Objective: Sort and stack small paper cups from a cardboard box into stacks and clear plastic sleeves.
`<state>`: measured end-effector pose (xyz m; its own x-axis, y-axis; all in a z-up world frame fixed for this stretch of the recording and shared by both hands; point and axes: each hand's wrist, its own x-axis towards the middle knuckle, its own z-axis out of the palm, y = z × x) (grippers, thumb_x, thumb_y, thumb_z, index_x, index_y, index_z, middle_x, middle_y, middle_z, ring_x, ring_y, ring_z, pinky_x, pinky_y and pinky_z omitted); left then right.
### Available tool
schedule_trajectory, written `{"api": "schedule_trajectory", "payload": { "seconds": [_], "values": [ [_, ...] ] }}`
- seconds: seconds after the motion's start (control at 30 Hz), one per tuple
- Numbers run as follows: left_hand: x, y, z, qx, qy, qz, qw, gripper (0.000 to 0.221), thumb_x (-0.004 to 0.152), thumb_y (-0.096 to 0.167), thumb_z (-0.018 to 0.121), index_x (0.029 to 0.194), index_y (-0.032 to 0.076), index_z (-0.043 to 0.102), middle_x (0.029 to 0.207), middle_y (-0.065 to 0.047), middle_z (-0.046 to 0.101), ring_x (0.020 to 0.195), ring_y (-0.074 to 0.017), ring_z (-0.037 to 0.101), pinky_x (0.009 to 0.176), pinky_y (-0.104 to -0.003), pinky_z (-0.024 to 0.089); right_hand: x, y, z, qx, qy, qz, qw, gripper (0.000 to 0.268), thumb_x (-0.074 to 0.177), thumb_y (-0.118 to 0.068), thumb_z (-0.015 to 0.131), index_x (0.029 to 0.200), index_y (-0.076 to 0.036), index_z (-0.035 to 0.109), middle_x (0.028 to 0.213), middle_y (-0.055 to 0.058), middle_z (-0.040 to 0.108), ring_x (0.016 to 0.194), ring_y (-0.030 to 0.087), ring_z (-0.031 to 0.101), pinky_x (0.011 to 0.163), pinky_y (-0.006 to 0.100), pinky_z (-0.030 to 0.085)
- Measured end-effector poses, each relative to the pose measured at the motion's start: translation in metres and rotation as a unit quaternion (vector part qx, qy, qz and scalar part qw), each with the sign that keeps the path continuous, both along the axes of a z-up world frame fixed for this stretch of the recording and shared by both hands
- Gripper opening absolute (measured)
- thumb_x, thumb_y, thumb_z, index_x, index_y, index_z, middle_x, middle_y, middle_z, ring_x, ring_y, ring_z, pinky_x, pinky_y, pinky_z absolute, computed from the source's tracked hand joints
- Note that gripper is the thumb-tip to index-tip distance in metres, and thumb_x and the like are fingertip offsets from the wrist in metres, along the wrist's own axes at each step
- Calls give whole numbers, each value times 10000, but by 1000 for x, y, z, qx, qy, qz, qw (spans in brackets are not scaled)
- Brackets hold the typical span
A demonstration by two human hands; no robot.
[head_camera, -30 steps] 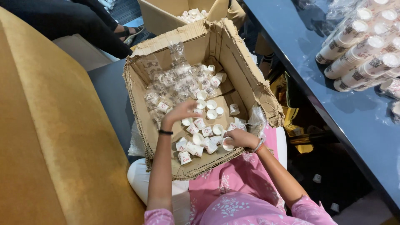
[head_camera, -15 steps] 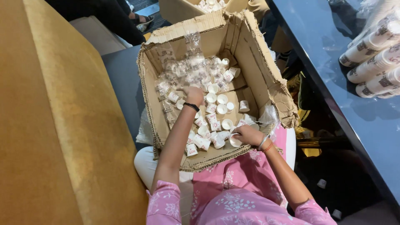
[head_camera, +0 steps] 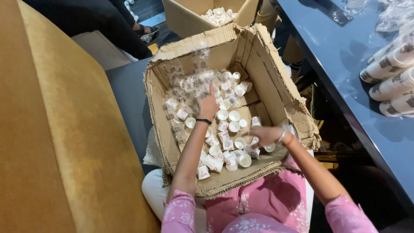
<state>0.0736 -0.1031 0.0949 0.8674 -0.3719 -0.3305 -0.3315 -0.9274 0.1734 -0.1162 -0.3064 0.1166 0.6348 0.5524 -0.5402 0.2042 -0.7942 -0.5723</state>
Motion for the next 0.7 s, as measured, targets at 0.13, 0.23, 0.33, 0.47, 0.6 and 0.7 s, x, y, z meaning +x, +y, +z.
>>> {"api": "schedule_trajectory", "payload": {
  "seconds": [0.13,0.23,0.33,0.47,0.6,0.7],
  "values": [
    [52,38,-57,-96,-195,41,975,1143,920,259,753,1745,141,-29,1367,-266,602,1056,-325,665,739,-372,624,131,-38,-36,-25,-144,-101,984,729,856,-463,761,1451,-122,515,1346,239,568,1215,379,581,1059,422,479],
    [65,68,-23,-91,-241,100,961,1255,761,450,875,1654,157,43,1461,-245,446,1226,-377,543,956,-493,558,202,-51,-60,3,-241,-229,943,751,920,-590,640,1491,-125,497,1418,265,527,1262,421,563,1094,444,448],
    [90,102,-42,-110,-191,141,965,1191,742,567,870,1599,158,151,1572,-222,257,1425,-471,319,1051,-581,452,230,-49,-78,21,-199,-358,912,850,898,-677,613,1554,-175,413,1583,262,313,1370,442,428,1108,454,374],
    [125,129,-89,-328,-31,183,926,1026,791,689,711,1583,140,359,1678,-211,213,1519,-408,239,1184,-560,321,271,-41,-156,124,-86,-461,875,993,822,-759,590,1617,-245,290,1624,213,278,1460,393,393,1183,430,344],
    [150,124,-138,-383,21,189,904,947,869,794,545,1540,129,476,1702,-157,258,1589,-387,165,1263,-546,196,285,14,-128,99,-131,-371,914,1066,739,-807,615,1619,-260,362,1628,209,255,1481,453,320,1200,483,304],
    [160,111,-125,-286,59,180,939,889,810,760,569,1453,146,582,1691,-132,249,1580,-392,123,1254,-541,178,316,31,-186,9,-190,-269,944,1129,701,-820,769,1533,-116,477,1619,258,214,1476,507,295,1216,498,297]
  ]
}}
